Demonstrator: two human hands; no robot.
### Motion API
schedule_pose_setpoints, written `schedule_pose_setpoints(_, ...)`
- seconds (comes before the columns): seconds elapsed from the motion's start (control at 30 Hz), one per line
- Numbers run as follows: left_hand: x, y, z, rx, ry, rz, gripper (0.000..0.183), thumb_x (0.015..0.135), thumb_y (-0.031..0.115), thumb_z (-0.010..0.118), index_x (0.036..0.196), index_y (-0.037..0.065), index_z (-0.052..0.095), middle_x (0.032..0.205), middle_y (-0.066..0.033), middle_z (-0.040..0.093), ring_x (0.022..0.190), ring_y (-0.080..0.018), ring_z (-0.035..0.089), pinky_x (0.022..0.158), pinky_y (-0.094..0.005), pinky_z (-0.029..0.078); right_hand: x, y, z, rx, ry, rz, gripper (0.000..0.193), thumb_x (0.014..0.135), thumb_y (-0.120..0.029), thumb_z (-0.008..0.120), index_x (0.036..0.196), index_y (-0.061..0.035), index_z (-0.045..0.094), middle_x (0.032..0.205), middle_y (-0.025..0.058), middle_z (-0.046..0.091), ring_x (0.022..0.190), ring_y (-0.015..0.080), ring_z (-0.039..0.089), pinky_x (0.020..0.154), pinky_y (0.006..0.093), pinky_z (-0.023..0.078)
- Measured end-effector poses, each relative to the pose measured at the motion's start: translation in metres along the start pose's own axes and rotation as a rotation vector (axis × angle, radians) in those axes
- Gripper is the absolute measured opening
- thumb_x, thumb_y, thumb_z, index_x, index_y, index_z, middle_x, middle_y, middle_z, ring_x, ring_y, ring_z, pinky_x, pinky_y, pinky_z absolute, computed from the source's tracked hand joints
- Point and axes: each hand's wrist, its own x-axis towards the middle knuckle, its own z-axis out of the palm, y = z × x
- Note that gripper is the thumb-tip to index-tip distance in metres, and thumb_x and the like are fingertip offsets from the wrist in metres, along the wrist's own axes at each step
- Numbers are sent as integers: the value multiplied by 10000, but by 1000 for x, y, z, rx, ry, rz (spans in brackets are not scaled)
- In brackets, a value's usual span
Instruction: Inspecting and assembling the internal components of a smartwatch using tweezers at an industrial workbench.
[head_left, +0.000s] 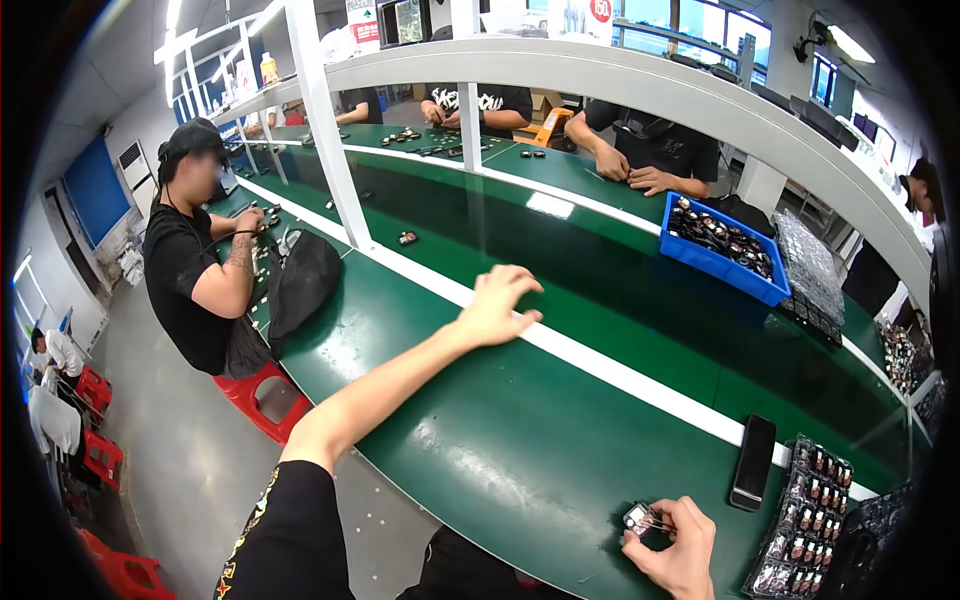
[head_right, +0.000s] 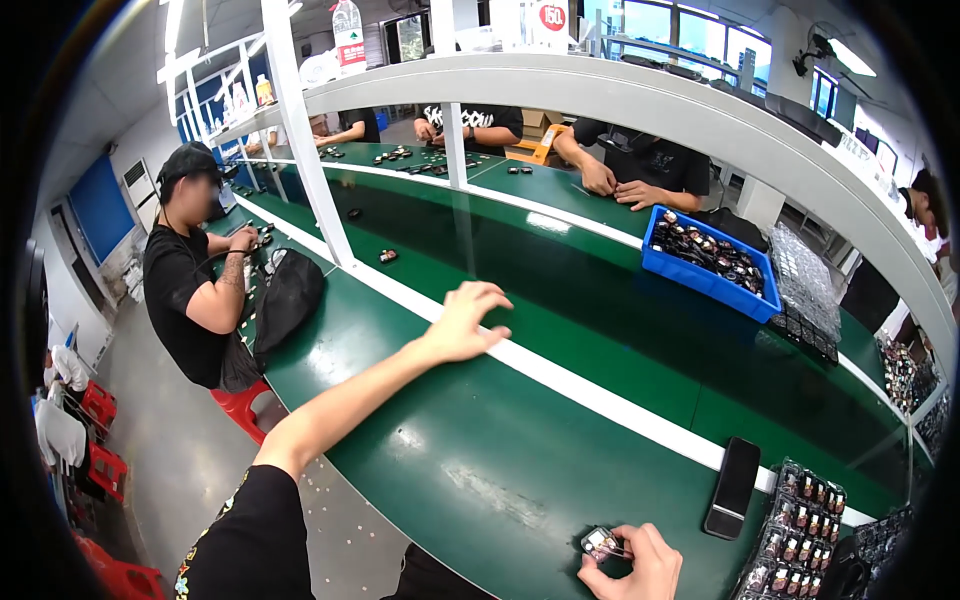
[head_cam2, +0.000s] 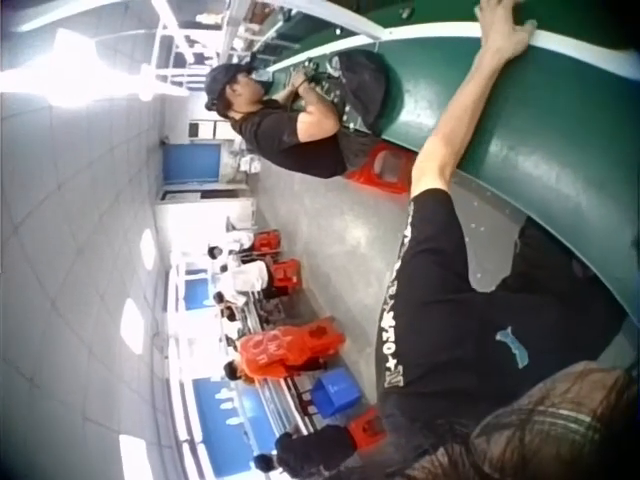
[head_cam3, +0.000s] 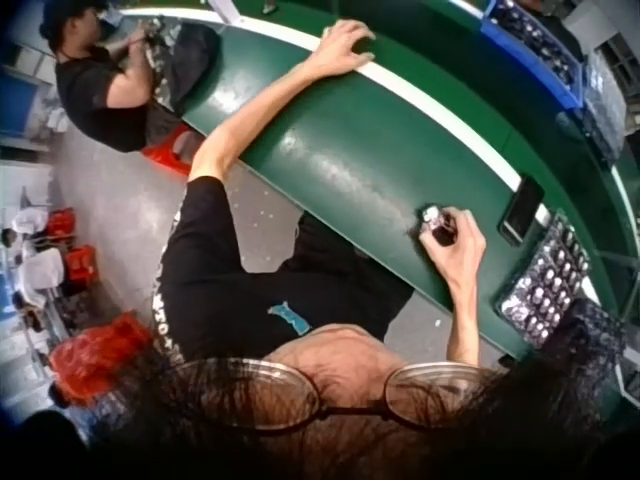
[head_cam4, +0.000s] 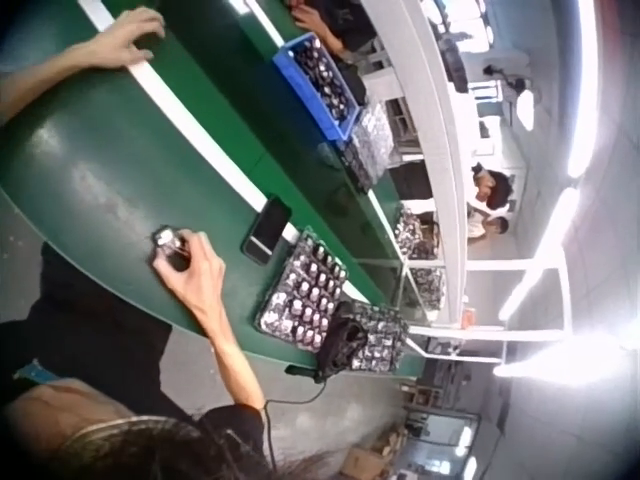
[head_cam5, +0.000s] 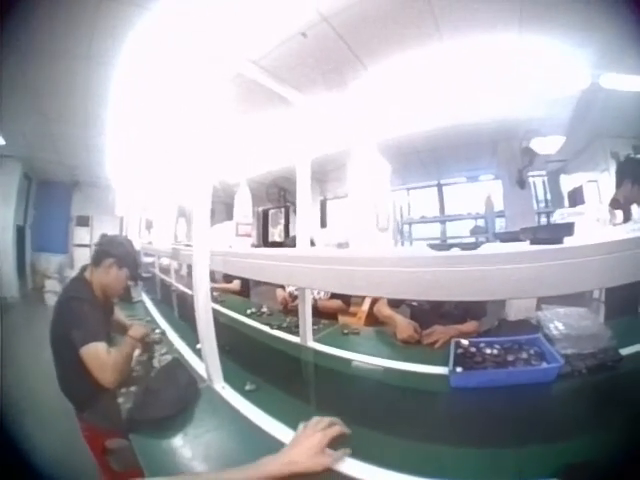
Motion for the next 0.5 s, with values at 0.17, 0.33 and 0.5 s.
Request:
schedule_pose_setpoints(0.17,9,-153,-19,480,334,-245,623,923,363,851,1443,85,649,1555,-175,555,1483,-407,483,1183,-666,399,-12,-28,-56,36,44,174,365,873,-118,917,1203,-21,794,978,136,767,827,244,801,718,360,613)
schedule_pose_setpoints(0.33,0,-270,-46,527,337,-565,548,1001,313,791,1457,46,642,1336,-209,753,1297,-440,669,1087,-602,537,-29,2,-83,-152,201,291,451,723,-181,992,1091,-43,772,765,-10,524,639,97,515,559,256,413)
schedule_pose_setpoints(0.5,4,-324,-65,415,305,-474,495,1102,199,679,1566,74,560,1257,-213,756,1220,-426,693,1041,-560,540,-65,20,-111,-165,310,404,469,721,-210,999,1101,-43,780,761,2,574,631,103,525,580,277,462)
